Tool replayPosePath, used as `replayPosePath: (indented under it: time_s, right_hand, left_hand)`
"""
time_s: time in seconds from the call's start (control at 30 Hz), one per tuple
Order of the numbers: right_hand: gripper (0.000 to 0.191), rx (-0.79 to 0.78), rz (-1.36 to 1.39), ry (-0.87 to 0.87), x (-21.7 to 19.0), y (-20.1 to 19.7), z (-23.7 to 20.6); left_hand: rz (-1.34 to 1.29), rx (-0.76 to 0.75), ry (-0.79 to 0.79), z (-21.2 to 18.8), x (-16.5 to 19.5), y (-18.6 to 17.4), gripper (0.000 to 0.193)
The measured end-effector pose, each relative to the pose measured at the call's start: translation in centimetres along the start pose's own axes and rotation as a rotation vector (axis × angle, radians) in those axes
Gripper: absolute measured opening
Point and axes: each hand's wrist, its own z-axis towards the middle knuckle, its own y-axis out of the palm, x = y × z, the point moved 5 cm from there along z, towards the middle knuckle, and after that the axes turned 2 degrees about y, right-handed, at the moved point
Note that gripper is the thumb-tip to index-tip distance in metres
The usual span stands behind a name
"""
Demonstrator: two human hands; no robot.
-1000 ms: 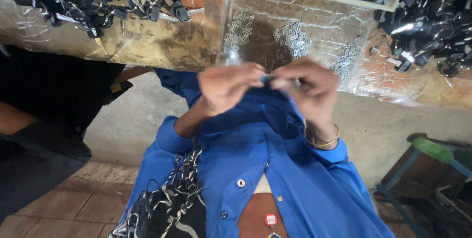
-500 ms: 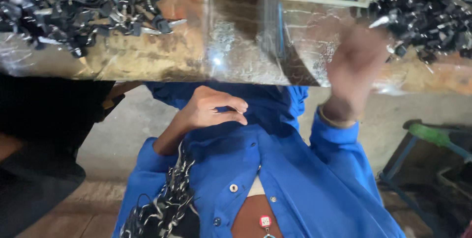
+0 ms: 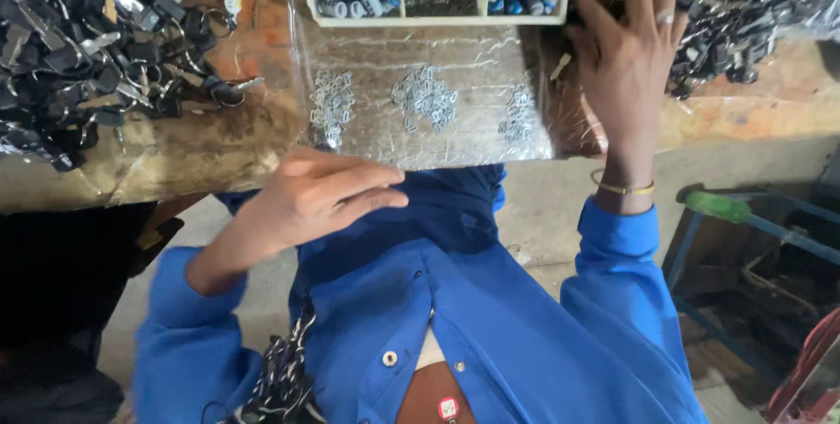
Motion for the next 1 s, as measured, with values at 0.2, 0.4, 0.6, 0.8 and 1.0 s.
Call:
replayPosePath:
  time_s: [0.2,0.4,0.6,0.8,1.0]
  right_hand:
    - [0.015,-0.007,0.038,0.135,2.9,0.0,-4.0]
    - [0.01,0.035,0.333,0.528,5.0,-3.3,-5.8]
    - [0.023,-0.198,0.358,0.391,0.8,-2.6,-5.9]
    - [0.028,-0.037,0.698,0.306,-3.6,0.3,-3.4]
    - [0.027,-0.038,0.284,0.228,-4.3,-0.2,-1.1]
  left_hand:
    - [0.23,-0.017,0.096,6.2,-0.9,-0.1,0.01]
    - [0.459,-0.009,0.153,12.5,-3.3,2.5,0.021]
    - [0.524,0.027,0.199,18.0,-6.2,9.0,0.029]
    - [0.593,-0.023,0.207,21.3,-8.8,13.7,0.009]
    - [0.41,0.098,0.252,21.9,-8.2,12.5,0.01]
